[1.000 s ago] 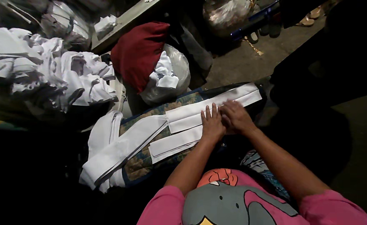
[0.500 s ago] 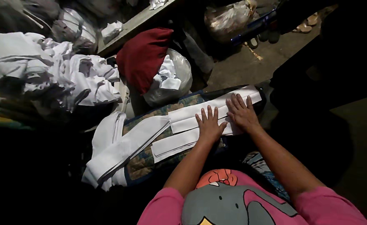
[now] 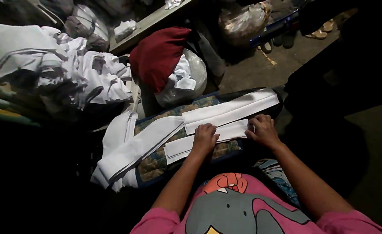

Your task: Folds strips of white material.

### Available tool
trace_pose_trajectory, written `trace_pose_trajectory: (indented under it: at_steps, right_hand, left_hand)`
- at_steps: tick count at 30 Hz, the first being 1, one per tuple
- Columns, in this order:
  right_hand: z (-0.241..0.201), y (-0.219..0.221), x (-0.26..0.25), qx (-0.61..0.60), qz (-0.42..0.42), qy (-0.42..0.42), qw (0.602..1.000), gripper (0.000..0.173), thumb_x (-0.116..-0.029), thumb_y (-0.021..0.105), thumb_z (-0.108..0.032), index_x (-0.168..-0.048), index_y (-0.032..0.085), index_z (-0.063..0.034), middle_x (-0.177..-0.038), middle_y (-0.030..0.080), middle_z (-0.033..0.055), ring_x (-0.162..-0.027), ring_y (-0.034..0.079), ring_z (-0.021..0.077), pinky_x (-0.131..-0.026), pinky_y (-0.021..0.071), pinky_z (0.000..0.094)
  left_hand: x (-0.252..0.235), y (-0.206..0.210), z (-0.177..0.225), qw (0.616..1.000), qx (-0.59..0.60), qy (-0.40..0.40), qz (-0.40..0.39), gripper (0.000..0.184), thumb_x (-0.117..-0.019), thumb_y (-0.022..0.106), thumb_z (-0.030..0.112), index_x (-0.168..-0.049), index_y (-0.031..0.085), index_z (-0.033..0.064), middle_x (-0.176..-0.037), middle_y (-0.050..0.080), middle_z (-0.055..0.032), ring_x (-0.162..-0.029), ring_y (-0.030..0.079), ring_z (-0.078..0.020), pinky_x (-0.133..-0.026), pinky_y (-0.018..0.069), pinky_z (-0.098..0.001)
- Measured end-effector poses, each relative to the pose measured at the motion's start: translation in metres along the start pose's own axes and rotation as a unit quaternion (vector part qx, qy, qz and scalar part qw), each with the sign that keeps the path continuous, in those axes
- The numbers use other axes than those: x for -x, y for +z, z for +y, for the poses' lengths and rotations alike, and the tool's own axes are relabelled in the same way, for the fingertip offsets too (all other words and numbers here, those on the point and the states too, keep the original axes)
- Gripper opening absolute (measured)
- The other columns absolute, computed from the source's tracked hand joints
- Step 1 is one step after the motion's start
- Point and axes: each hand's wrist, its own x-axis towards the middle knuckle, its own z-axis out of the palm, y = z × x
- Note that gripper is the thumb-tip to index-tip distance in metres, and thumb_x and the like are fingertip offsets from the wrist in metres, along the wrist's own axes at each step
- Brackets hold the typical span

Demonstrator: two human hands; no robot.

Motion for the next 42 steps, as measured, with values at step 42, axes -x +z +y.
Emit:
trace_pose_trajectory:
  at_steps: [42]
  right_hand:
    - [-0.046, -0.02, 0.025, -0.01, 0.16, -0.118, 0.98, 0.014, -0.0907, 0.067, -0.018, -0.093, 0.076, -0.0075, -0.109, 0.067, 0.0207, -0.114, 0.059, 0.0458, -0.099, 0.045, 0.065]
  left_hand:
    - [-0.007, 0.002, 0.055, 0.978, 0.06, 0.198, -0.011, 0.022, -0.0995, 0.062, 0.018, -0.11, 0.071, 0.0014, -0.11, 0.072, -0.0168, -0.11, 0.066, -0.0343, -0.102, 0.0482, -0.0512]
